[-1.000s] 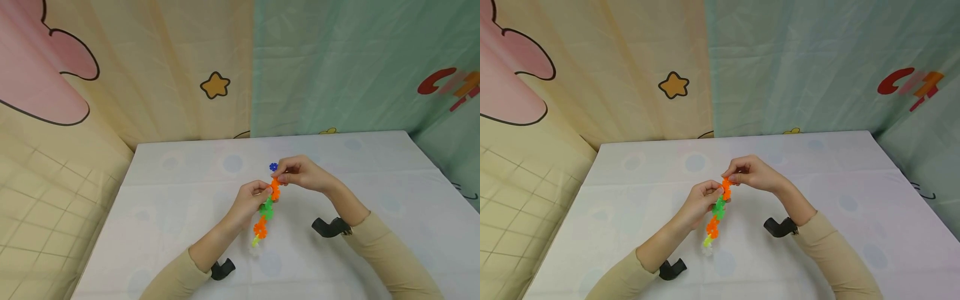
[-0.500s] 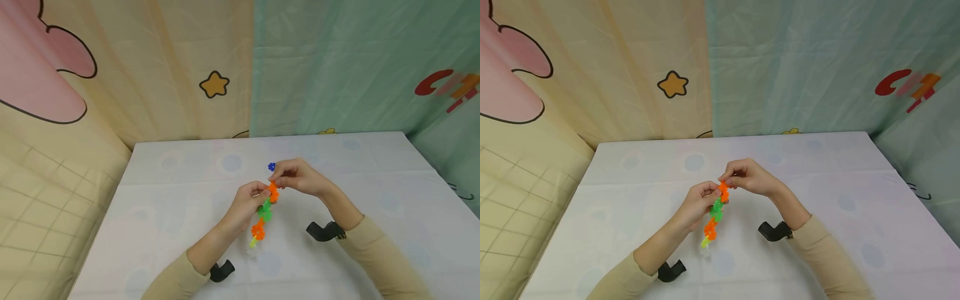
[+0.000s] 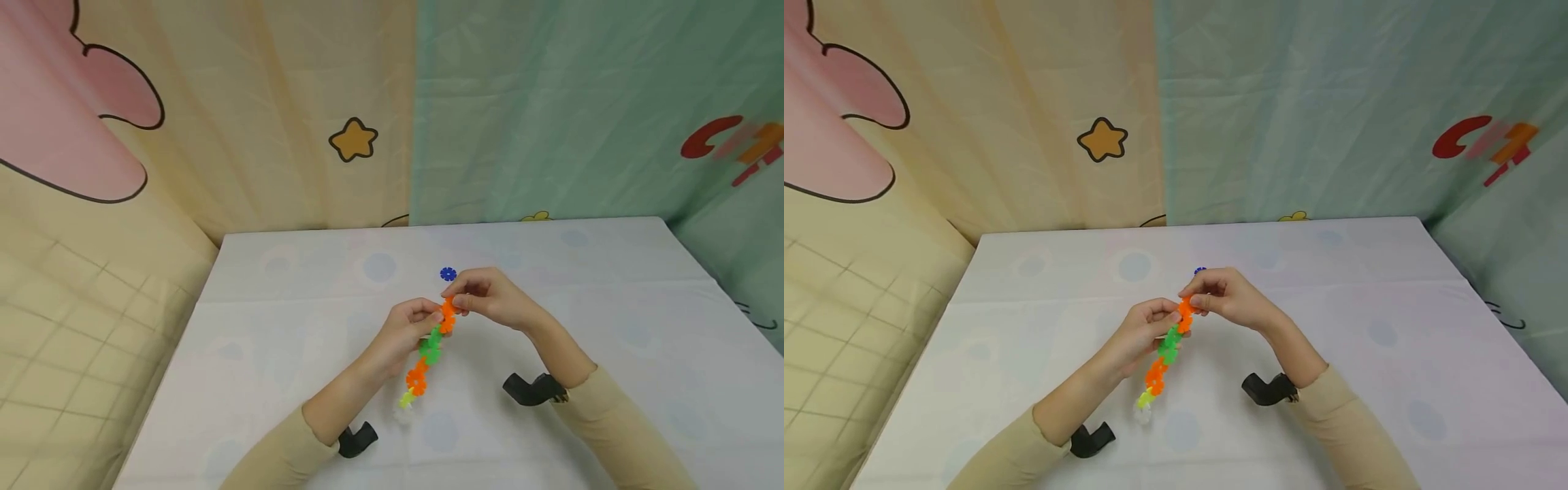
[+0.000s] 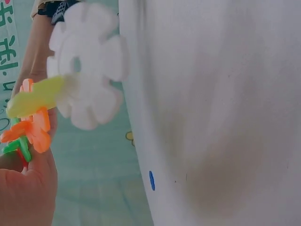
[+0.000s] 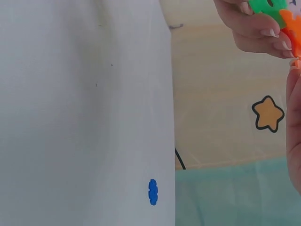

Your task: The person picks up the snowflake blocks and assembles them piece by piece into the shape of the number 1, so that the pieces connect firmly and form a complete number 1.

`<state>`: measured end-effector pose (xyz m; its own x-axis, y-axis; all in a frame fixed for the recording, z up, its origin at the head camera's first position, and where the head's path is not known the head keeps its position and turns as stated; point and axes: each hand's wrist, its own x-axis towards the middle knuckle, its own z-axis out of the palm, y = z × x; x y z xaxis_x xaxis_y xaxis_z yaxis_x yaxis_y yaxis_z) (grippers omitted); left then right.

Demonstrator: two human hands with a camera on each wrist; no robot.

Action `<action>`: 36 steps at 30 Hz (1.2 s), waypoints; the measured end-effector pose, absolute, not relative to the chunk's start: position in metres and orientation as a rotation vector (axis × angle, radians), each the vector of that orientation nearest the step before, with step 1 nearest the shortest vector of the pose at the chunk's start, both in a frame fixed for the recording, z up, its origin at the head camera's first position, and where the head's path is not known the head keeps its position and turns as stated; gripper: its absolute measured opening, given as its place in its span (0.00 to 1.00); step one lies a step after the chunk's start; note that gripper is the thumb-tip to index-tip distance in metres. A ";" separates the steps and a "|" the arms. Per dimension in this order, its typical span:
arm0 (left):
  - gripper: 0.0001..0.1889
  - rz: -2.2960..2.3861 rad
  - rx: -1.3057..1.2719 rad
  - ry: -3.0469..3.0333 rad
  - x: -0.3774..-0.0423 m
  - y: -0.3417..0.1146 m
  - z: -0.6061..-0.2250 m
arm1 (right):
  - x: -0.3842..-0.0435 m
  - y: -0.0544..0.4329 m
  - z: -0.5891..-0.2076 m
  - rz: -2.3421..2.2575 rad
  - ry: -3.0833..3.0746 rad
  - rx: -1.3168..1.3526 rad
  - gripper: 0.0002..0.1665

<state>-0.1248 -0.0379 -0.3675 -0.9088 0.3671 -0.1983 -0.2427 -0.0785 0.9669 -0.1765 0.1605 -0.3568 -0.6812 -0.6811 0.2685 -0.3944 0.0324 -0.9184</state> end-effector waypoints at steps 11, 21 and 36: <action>0.15 2.009 0.139 1.737 -0.129 -0.034 -0.364 | -0.176 0.167 -0.359 -1.759 2.089 -1.006 0.03; 0.20 1.930 0.163 1.685 -0.132 -0.034 -0.361 | -0.178 0.163 -0.366 -1.752 2.102 -1.094 0.03; 0.21 1.917 0.198 1.700 -0.132 -0.031 -0.365 | -0.180 0.170 -0.369 -1.754 2.216 -0.854 0.10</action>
<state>-0.1319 -0.0309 -0.3647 -0.8300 0.4976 -0.2519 -0.3096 -0.0353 0.9502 -0.1798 0.1697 -0.3687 -0.8162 -0.5422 0.1995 -0.3187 0.1346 -0.9383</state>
